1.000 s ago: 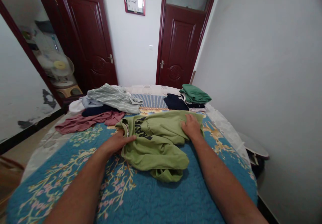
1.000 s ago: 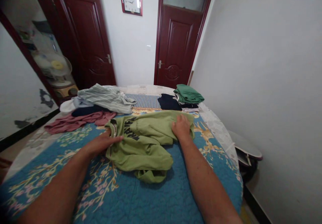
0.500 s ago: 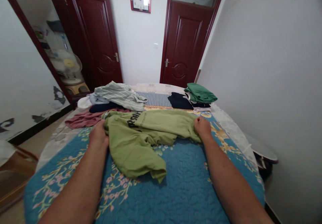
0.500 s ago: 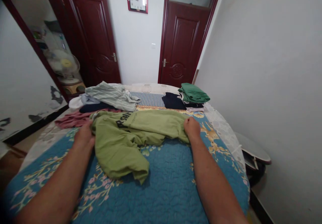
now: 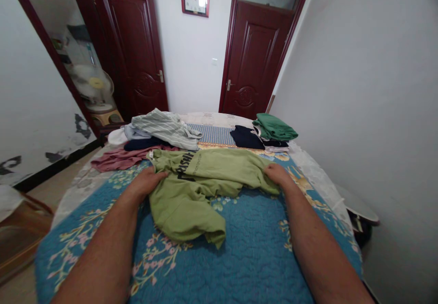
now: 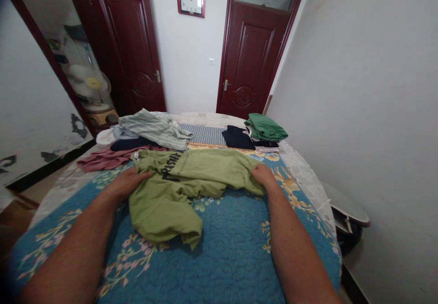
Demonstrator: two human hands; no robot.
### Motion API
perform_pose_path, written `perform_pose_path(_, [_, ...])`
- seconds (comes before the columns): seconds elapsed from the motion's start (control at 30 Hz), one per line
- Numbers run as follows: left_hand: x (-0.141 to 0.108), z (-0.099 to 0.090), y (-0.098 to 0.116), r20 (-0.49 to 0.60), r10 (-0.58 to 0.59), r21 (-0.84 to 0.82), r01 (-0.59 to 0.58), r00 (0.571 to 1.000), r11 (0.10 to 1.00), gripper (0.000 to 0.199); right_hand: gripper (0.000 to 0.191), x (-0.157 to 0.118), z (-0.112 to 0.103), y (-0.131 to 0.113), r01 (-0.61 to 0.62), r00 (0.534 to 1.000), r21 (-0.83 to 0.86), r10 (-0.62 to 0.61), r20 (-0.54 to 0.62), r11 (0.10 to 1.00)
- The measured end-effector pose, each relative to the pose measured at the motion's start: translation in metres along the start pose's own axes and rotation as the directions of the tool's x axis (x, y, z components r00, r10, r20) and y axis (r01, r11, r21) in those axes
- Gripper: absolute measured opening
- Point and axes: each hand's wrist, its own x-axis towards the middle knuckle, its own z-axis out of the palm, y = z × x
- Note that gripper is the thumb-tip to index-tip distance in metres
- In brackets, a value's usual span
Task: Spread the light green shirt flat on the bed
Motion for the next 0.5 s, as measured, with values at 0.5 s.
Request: perform_pose_path(0.5, [0.011, 0.003, -0.003, -0.274, -0.130, -0.275, 0.053, 0.953, 0.960, 0.035, 0.052, 0.001, 0.011, 0.010, 0.045, 0.975, -0.317, -0.110, -0.191, 0.947])
